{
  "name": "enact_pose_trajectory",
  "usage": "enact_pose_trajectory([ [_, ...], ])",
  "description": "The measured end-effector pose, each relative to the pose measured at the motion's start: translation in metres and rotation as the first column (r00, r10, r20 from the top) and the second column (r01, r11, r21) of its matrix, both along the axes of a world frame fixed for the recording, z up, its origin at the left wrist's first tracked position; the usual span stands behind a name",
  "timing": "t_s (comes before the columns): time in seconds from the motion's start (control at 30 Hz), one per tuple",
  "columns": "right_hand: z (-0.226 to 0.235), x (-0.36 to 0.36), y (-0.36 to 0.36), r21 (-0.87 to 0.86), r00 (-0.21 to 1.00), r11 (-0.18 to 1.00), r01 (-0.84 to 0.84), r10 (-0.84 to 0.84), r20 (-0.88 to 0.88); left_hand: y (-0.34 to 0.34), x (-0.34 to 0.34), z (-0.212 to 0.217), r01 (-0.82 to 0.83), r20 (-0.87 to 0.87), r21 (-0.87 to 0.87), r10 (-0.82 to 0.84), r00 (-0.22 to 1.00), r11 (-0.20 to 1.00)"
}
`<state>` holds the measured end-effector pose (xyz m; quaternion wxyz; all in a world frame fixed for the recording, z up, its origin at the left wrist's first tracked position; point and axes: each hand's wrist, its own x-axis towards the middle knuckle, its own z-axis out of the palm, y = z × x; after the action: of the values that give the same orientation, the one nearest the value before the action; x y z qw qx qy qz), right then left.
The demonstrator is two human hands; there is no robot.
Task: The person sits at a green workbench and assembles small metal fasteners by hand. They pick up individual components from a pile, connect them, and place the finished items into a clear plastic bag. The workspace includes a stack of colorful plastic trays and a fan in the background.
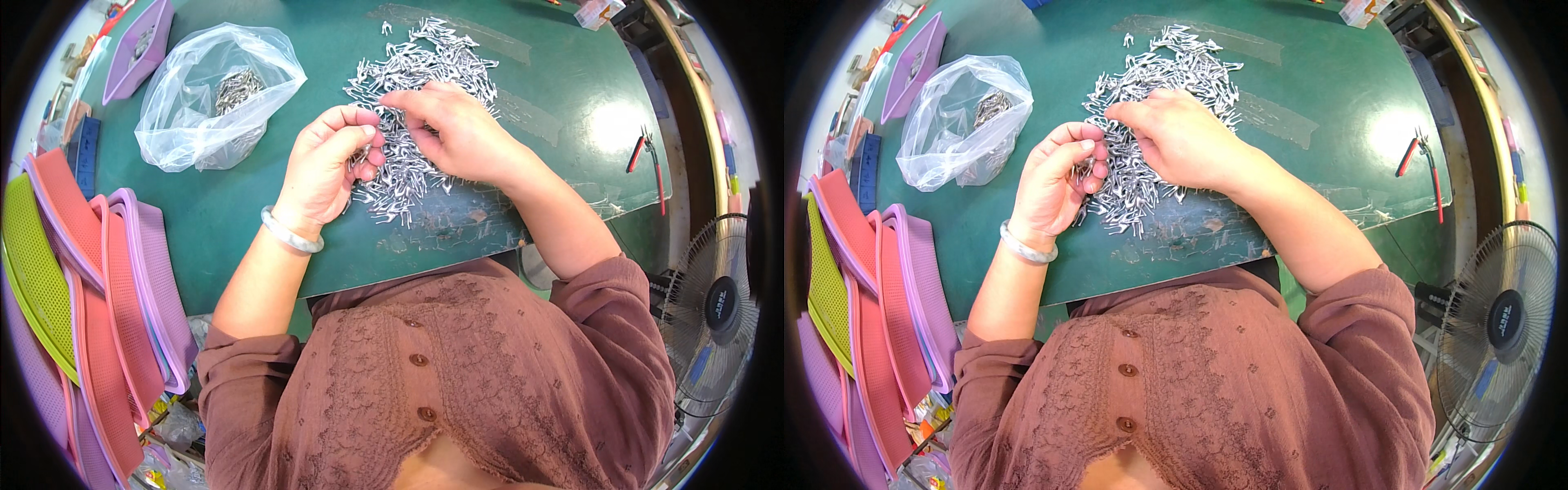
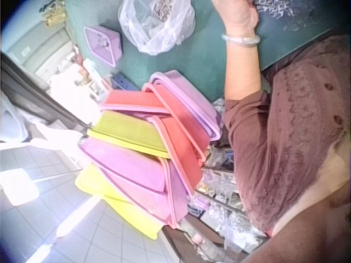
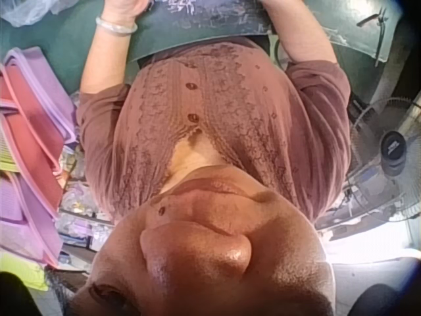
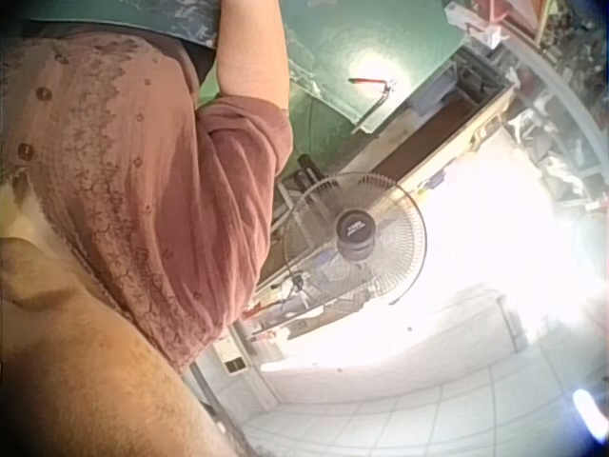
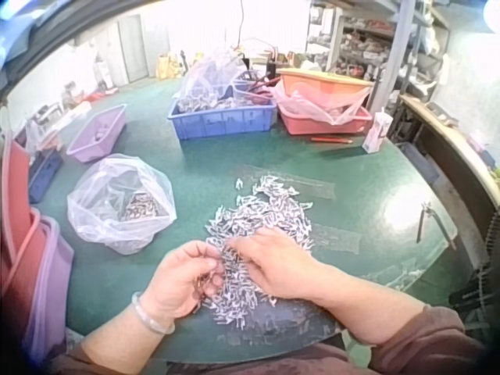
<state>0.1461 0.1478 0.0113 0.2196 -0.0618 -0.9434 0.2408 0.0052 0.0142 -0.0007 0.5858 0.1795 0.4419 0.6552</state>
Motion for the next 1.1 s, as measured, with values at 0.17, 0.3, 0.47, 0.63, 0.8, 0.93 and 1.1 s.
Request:
enact_pose_trajectory([
  [0.17,0.000,0.001,0.001,-0.169,0.990,0.986,-0.001,-0.022,-0.136,0.002,0.004,0.001,-0.023,-0.108,-0.052,0.018,0.994,0.998],
  [0.3,-0.002,0.000,-0.003,-0.389,0.972,0.917,-0.092,-0.003,-0.236,0.002,0.007,0.006,0.019,-0.137,-0.119,-0.036,0.990,0.993],
  [0.47,-0.006,-0.001,-0.001,-0.476,0.957,0.864,-0.166,0.025,-0.289,0.001,0.008,0.003,0.007,-0.196,-0.088,-0.024,0.980,0.996],
  [0.63,-0.007,0.001,0.003,-0.671,0.981,0.731,-0.123,-0.013,-0.194,0.001,0.007,0.001,-0.019,-0.185,-0.058,0.008,0.983,0.998],
  [0.8,-0.008,0.001,0.004,-0.695,0.992,0.710,-0.110,0.032,-0.125,0.001,0.008,0.001,-0.018,-0.220,-0.034,0.010,0.975,0.999],
  [0.93,-0.002,0.003,0.001,-0.704,0.998,0.708,-0.056,0.030,-0.048,0.001,0.008,-0.001,-0.015,-0.230,0.008,0.016,0.973,1.000],
  [1.1,-0.001,0.003,0.001,-0.740,0.998,0.670,-0.058,0.058,-0.026,0.001,0.008,-0.002,-0.032,-0.249,0.029,0.038,0.968,0.999],
])
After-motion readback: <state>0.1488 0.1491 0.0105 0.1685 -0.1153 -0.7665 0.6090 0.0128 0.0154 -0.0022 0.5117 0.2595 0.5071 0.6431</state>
